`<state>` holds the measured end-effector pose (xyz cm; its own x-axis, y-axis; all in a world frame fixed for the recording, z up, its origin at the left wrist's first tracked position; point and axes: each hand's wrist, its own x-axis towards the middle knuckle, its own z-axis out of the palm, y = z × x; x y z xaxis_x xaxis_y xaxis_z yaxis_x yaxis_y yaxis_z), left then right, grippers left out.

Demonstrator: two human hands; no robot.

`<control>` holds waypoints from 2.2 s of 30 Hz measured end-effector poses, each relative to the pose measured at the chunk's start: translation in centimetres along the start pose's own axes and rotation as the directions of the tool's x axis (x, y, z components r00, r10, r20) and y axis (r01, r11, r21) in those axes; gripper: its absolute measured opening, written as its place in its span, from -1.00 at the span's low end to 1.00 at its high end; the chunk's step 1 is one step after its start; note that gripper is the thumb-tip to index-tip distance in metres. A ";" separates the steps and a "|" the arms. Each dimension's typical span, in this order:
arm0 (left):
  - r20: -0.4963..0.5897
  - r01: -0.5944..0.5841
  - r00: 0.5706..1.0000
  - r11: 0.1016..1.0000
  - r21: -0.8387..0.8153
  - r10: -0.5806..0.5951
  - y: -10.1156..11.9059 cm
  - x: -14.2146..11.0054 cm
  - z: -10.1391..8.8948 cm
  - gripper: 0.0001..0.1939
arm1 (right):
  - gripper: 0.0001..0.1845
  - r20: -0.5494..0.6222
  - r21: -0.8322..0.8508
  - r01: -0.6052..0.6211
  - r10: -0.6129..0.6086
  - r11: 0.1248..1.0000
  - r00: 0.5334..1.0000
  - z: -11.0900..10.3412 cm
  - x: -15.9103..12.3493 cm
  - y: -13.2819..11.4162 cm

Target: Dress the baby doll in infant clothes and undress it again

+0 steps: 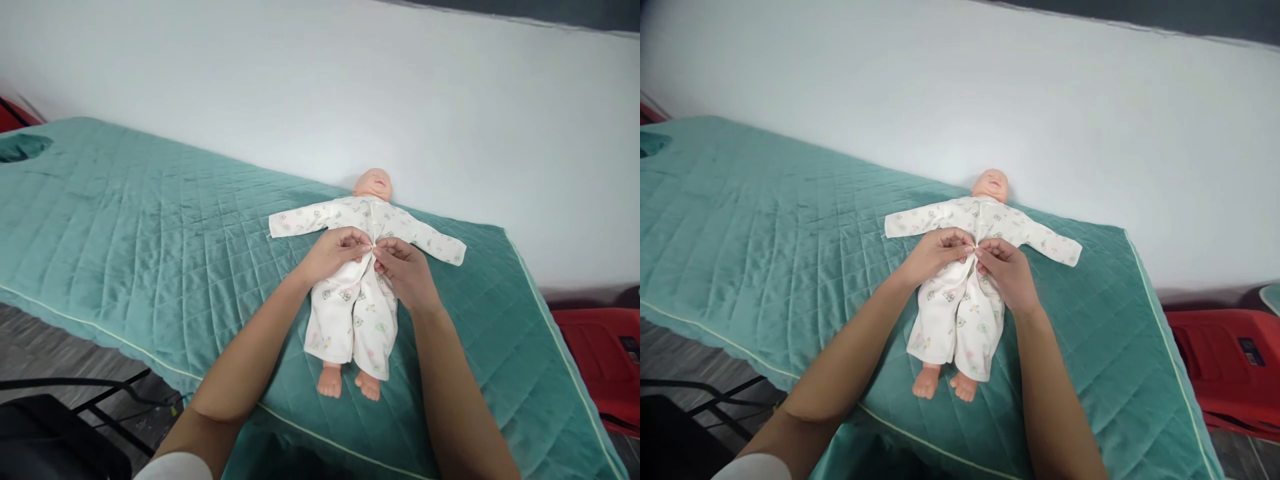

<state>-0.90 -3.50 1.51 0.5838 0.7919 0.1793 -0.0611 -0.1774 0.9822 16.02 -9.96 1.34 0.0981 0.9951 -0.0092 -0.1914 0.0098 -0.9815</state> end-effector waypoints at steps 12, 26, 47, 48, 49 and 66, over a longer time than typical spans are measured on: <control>-0.098 0.081 0.992 0.996 -0.027 -0.083 0.3 -0.1 0.4 -0.75 | -0.85 0.028 -0.044 0.053 -0.052 0.998 0.998 0.2 -0.2 0.0; -0.061 0.097 0.993 0.995 0.003 -0.097 -0.3 0.0 -0.4 -0.68 | -0.78 -0.109 -0.314 0.041 -0.079 0.949 0.991 1.4 -0.4 0.5; -0.137 0.047 0.988 0.981 -0.188 -0.074 0.0 -0.4 0.8 -0.78 | -0.79 -0.098 -0.285 -0.013 -0.016 0.958 0.995 1.8 -0.4 0.3; -0.179 0.040 0.981 0.986 -0.164 -0.070 -0.1 -0.4 0.8 -0.80 | -0.80 -0.099 -0.275 -0.017 -0.011 0.961 0.995 1.7 -0.4 0.3; -0.218 0.037 0.974 0.990 -0.139 -0.067 -0.2 -0.4 0.9 -0.81 | -0.81 -0.101 -0.267 -0.021 -0.006 0.963 0.995 1.7 -0.4 0.3; -0.027 -0.268 0.877 0.534 0.802 0.480 -2.4 1.3 1.0 -0.48 | -0.68 -0.035 -0.790 0.339 -0.589 0.511 0.807 -0.1 1.9 2.0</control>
<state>0.82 -2.60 -0.61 0.4603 0.6249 0.6306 0.4606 -0.7753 0.4322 15.97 -8.02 -0.66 0.2263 0.7943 0.5639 0.7068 0.2645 -0.6561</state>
